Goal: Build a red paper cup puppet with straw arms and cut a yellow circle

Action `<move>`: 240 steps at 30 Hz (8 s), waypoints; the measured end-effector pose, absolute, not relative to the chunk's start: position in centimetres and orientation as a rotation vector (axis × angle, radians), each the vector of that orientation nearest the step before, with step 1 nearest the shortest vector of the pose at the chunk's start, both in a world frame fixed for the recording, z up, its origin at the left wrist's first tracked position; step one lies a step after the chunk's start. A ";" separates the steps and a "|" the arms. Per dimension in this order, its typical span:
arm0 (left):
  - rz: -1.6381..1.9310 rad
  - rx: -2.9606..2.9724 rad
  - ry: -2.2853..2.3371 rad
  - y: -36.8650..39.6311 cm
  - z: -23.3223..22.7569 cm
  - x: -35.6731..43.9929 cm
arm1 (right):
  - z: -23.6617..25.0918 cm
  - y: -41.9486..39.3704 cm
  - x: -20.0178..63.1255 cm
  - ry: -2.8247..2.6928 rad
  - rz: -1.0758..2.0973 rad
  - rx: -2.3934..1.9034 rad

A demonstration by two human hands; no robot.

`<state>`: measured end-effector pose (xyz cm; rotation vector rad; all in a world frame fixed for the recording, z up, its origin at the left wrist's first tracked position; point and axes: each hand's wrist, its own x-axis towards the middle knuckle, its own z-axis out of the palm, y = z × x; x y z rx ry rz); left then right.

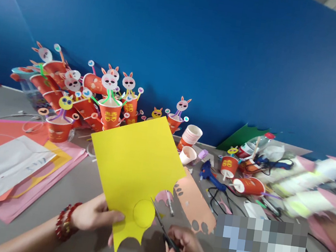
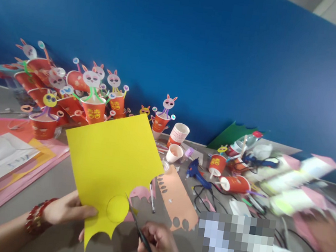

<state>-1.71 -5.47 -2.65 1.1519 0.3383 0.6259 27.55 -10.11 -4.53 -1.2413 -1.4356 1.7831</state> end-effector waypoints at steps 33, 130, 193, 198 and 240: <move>0.763 1.339 0.601 -5.3 -2.9 -1.9 | -4.5 -10.4 27.0 -1.381 1.838 -1.250; 0.656 1.192 0.480 -4.9 -2.1 -2.7 | -1.4 -8.4 29.3 -1.691 1.967 -1.450; 0.668 1.126 0.498 -4.8 -2.4 -2.6 | -1.8 -10.6 29.4 -1.442 2.379 -1.264; 0.656 1.074 0.480 -4.7 -2.8 -2.4 | -2.2 -10.3 28.4 -1.422 2.502 -1.158; 0.562 0.890 0.511 -3.5 -3.7 -2.3 | 3.3 -6.7 26.9 -1.806 2.655 -1.367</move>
